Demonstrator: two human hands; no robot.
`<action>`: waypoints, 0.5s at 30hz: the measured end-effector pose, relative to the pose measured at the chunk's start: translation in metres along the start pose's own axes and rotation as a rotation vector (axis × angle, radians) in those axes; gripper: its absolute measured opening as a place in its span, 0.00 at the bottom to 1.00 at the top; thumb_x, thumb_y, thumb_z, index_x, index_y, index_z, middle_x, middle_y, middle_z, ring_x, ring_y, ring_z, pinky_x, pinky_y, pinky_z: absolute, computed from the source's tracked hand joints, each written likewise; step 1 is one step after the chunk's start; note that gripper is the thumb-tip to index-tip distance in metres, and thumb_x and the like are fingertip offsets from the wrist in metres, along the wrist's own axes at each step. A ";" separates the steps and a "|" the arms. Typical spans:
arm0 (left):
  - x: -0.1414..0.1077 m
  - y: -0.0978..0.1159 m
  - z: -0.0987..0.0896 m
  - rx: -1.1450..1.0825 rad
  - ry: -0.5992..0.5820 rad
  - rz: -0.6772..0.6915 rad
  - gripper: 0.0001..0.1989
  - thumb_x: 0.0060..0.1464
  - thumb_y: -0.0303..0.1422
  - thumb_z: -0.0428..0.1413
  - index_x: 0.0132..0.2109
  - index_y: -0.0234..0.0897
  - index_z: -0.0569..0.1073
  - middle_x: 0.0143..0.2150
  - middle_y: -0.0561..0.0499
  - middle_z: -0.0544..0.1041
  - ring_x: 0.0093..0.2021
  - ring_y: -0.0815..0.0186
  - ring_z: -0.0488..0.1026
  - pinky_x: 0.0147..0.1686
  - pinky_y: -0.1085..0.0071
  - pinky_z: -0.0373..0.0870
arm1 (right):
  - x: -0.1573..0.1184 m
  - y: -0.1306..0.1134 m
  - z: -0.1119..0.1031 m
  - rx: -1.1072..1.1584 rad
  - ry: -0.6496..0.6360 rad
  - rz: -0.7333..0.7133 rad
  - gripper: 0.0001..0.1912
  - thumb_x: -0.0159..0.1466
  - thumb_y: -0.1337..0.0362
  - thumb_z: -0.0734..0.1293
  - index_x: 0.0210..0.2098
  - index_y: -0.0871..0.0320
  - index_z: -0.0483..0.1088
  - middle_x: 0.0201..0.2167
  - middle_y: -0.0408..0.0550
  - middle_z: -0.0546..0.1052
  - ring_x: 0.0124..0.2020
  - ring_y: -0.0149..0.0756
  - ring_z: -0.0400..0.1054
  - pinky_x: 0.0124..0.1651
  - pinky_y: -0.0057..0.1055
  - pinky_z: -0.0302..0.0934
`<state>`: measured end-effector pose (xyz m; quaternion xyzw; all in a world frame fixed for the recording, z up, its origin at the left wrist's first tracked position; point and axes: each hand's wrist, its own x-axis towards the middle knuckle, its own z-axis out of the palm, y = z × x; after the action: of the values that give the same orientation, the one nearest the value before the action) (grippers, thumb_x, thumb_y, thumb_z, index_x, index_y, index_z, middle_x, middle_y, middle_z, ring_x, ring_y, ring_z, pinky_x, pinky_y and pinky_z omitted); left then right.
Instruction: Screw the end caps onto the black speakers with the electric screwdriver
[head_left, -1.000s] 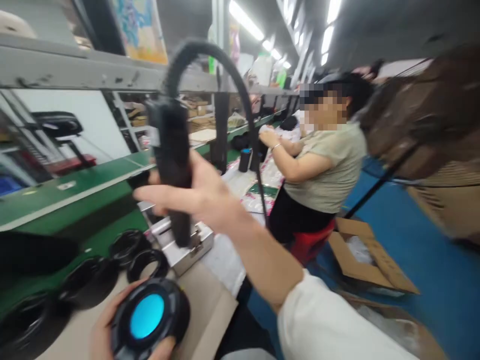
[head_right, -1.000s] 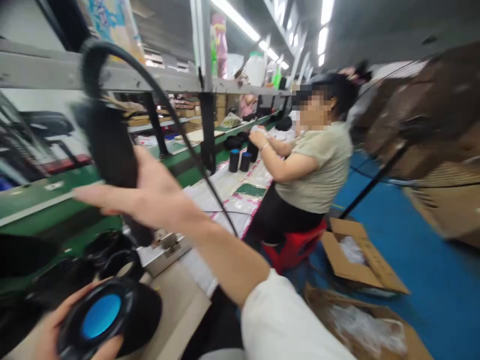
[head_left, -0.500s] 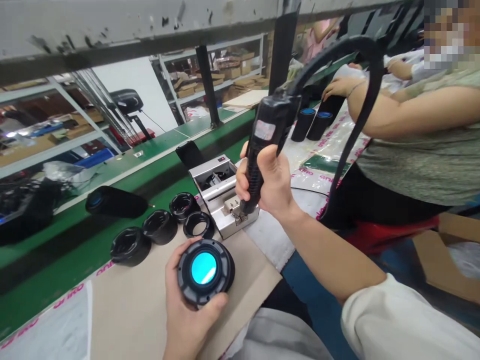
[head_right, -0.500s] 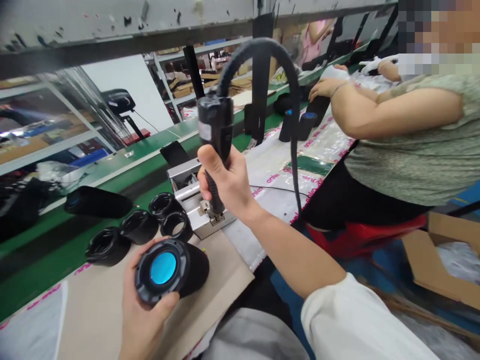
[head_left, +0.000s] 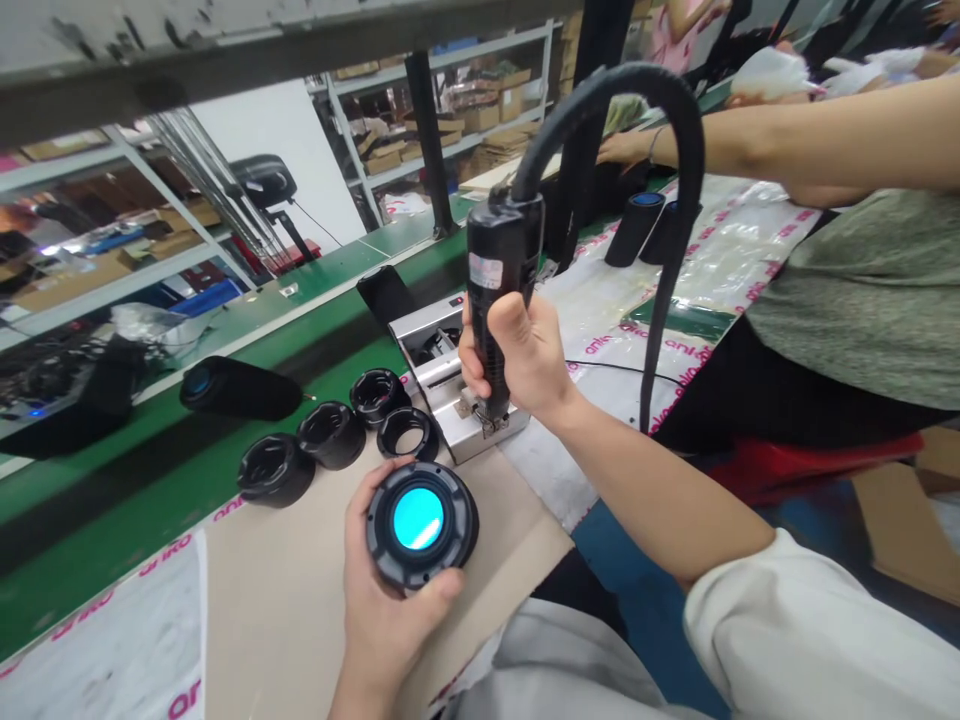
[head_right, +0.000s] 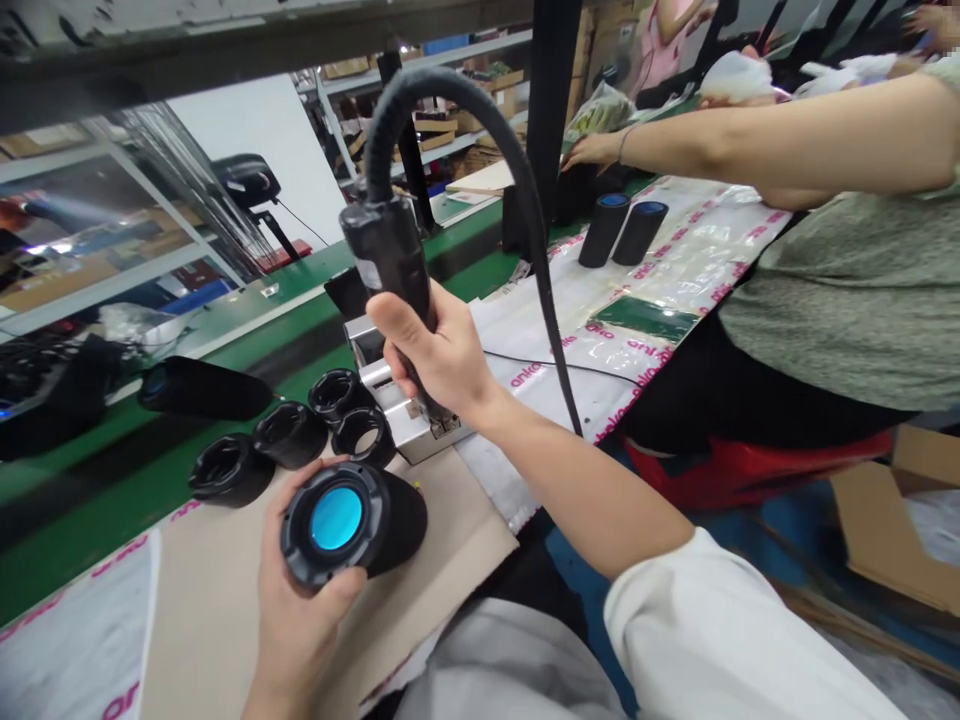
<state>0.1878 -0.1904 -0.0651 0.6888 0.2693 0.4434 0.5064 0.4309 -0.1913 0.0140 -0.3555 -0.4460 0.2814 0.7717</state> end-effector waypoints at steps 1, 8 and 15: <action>0.000 0.000 0.002 -0.011 0.005 0.007 0.45 0.44 0.48 0.79 0.66 0.43 0.73 0.66 0.39 0.78 0.62 0.45 0.81 0.58 0.58 0.82 | 0.000 0.001 -0.001 0.002 0.000 0.020 0.38 0.59 0.26 0.73 0.38 0.54 0.62 0.17 0.36 0.67 0.13 0.28 0.59 0.15 0.25 0.53; 0.002 -0.006 0.007 -0.077 -0.009 0.101 0.46 0.47 0.49 0.78 0.68 0.48 0.69 0.66 0.42 0.77 0.63 0.47 0.81 0.61 0.55 0.79 | -0.007 -0.050 0.024 0.075 0.015 0.072 0.39 0.58 0.24 0.72 0.40 0.54 0.66 0.16 0.35 0.66 0.11 0.28 0.57 0.13 0.27 0.56; 0.008 -0.008 0.008 -0.096 -0.060 0.072 0.43 0.48 0.49 0.78 0.66 0.46 0.71 0.69 0.41 0.74 0.69 0.45 0.75 0.69 0.51 0.72 | -0.009 -0.121 0.094 0.038 -0.181 0.134 0.40 0.59 0.20 0.66 0.39 0.52 0.64 0.15 0.33 0.64 0.12 0.27 0.56 0.14 0.27 0.55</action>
<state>0.1996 -0.1844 -0.0708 0.6859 0.2074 0.4530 0.5304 0.3577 -0.2415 0.1386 -0.3428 -0.4836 0.3718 0.7144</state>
